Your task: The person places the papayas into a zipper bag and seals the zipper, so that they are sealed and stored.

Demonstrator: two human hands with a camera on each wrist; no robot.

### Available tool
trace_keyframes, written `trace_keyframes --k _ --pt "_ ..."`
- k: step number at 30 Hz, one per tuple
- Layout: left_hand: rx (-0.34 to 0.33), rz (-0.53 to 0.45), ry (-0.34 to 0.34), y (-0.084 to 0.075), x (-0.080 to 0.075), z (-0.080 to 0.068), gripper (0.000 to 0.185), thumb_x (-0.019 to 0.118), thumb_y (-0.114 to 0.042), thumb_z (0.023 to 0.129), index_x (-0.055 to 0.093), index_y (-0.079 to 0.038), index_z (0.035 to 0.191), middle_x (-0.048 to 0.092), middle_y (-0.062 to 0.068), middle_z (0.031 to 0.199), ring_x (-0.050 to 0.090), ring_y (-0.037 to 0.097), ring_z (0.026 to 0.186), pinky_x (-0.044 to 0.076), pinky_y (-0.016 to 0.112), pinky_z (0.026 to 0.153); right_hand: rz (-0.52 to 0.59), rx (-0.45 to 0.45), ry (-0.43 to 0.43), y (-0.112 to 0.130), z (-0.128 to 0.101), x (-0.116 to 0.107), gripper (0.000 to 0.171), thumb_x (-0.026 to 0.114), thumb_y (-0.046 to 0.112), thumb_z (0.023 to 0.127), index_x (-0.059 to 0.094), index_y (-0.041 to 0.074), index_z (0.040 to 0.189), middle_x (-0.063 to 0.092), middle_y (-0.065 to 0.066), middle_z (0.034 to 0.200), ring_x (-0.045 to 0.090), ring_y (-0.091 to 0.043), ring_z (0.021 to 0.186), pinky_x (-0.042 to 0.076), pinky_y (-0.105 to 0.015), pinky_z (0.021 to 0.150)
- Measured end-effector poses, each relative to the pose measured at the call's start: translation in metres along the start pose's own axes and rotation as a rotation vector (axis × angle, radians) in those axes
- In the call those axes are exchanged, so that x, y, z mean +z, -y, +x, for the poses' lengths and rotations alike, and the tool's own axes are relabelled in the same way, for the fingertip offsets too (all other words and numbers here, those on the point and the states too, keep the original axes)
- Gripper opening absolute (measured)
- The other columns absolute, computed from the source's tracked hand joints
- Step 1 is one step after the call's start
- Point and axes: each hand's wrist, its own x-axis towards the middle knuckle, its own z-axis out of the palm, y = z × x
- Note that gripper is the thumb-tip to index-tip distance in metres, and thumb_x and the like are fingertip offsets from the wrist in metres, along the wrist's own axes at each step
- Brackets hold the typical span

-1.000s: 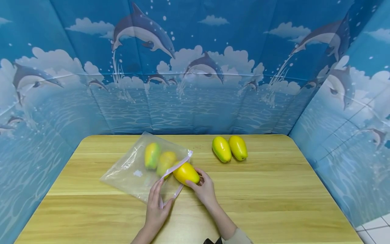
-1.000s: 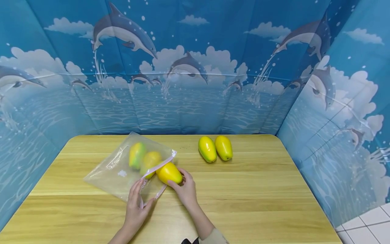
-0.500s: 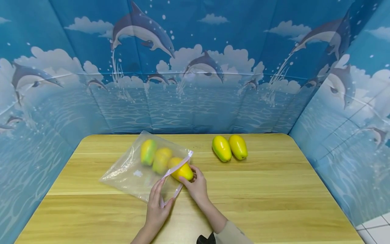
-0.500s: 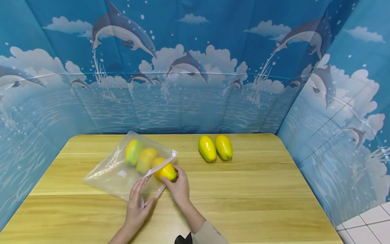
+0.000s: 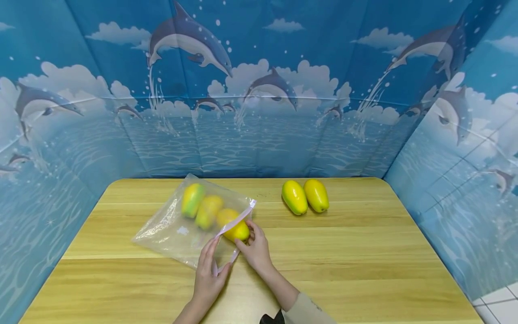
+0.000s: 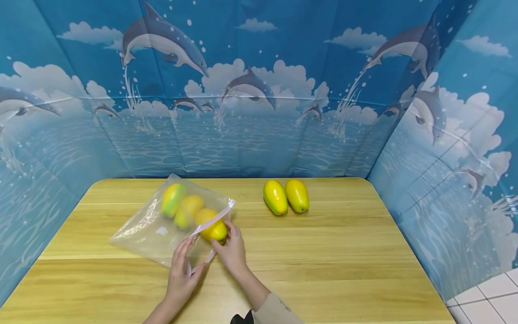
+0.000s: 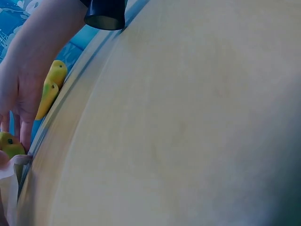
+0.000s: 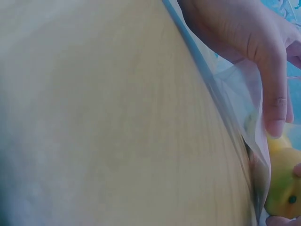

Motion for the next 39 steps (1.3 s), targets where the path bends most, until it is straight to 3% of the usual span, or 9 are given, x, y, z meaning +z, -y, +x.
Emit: trace_keyframes --k 6,14,18,31,39 --pt "0.009 -0.015 -0.008 0.000 -0.001 0.001 0.069 0.067 -0.001 0.064 0.041 0.015 0.126 0.045 0.027 0.125 0.035 0.013 0.127 0.028 0.022 0.108 0.009 -0.058 -0.012 -0.003 0.004 0.002 0.055 0.070 0.002 0.076 0.043 -0.013 0.122 0.049 -0.028 0.119 0.053 -0.039 0.108 0.047 -0.038 0.091" --pt "-0.003 -0.016 0.013 -0.001 -0.001 0.000 0.072 0.069 0.004 0.061 0.040 0.014 0.126 0.044 0.025 0.125 0.034 0.011 0.127 0.027 0.020 0.108 -0.066 -0.083 -0.114 -0.006 0.013 0.008 0.051 0.075 0.005 0.071 0.052 -0.011 0.115 0.055 -0.021 0.104 0.057 -0.028 0.090 0.054 -0.030 0.077" --pt "-0.006 -0.014 0.015 -0.001 -0.001 0.000 0.077 0.071 0.010 0.057 0.040 0.013 0.127 0.045 0.025 0.125 0.033 0.011 0.127 0.027 0.020 0.108 -0.056 -0.085 -0.153 -0.006 0.015 0.011 0.051 0.076 0.004 0.069 0.054 -0.011 0.113 0.054 -0.019 0.101 0.057 -0.028 0.087 0.055 -0.032 0.076" --pt "0.000 0.000 0.004 0.001 0.001 -0.001 0.070 0.066 0.000 0.063 0.041 0.014 0.127 0.046 0.026 0.124 0.034 0.011 0.128 0.027 0.021 0.108 -0.024 -0.040 -0.255 -0.005 0.021 0.023 0.050 0.078 0.009 0.067 0.057 -0.006 0.109 0.058 -0.016 0.099 0.060 -0.028 0.088 0.054 -0.028 0.078" --pt "0.002 -0.002 -0.008 0.001 0.000 -0.001 0.068 0.065 -0.001 0.064 0.042 0.013 0.127 0.046 0.026 0.123 0.034 0.011 0.128 0.027 0.022 0.108 -0.061 -0.099 -0.290 -0.005 0.025 0.026 0.045 0.079 0.006 0.066 0.061 -0.006 0.105 0.055 -0.014 0.091 0.058 -0.025 0.078 0.055 -0.024 0.067"
